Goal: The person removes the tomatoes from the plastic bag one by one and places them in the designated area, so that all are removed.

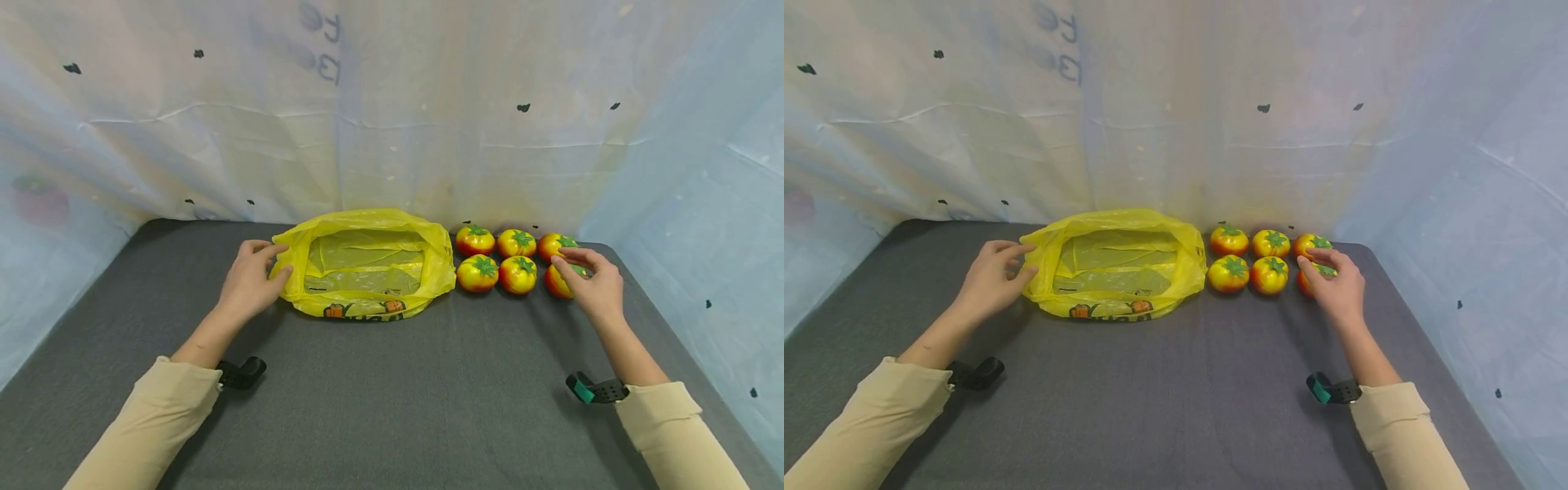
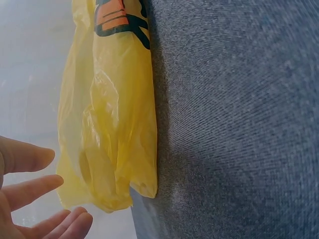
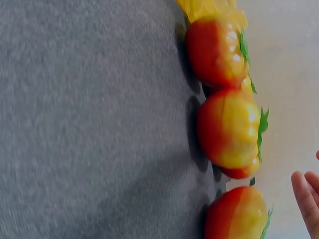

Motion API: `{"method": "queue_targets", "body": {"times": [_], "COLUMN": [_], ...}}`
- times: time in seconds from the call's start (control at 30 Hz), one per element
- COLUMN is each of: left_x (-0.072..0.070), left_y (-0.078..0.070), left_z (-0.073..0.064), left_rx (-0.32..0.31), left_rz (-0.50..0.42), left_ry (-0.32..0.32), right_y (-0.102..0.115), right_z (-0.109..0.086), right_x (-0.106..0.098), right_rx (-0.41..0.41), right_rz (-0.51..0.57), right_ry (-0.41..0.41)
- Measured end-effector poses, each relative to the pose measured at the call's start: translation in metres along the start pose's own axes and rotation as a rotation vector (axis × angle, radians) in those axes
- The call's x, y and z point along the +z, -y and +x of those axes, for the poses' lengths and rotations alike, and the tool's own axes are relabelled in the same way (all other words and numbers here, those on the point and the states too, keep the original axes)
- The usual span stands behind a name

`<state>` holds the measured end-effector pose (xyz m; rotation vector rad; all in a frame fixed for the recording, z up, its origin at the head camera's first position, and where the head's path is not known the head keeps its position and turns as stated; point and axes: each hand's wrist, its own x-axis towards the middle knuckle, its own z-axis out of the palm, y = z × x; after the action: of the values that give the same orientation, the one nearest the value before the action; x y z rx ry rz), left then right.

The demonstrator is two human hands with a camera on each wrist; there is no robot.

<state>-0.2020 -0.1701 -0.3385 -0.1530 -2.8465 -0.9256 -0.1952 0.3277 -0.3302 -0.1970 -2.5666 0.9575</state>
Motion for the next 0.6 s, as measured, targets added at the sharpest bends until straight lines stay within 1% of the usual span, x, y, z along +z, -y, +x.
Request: {"method": "queue_targets", "body": {"times": [0.23, 0.5, 0.6], "left_x": [0.001, 0.0, 0.0], "left_y": [-0.001, -0.003, -0.003], "left_z": [-0.001, -0.003, -0.003], "left_rx": [0.046, 0.115, 0.13], "left_rz": [0.051, 0.093, 0.1], "left_ry": [-0.018, 0.024, 0.037], "right_y": [0.012, 0.018, 0.022], "right_z": [-0.005, -0.009, -0.01], "right_x": [0.008, 0.016, 0.02], "right_rx": [-0.068, -0.152, -0.161], "right_rz": [0.03, 0.04, 0.06], "right_ry": [0.021, 0.032, 0.042]}}
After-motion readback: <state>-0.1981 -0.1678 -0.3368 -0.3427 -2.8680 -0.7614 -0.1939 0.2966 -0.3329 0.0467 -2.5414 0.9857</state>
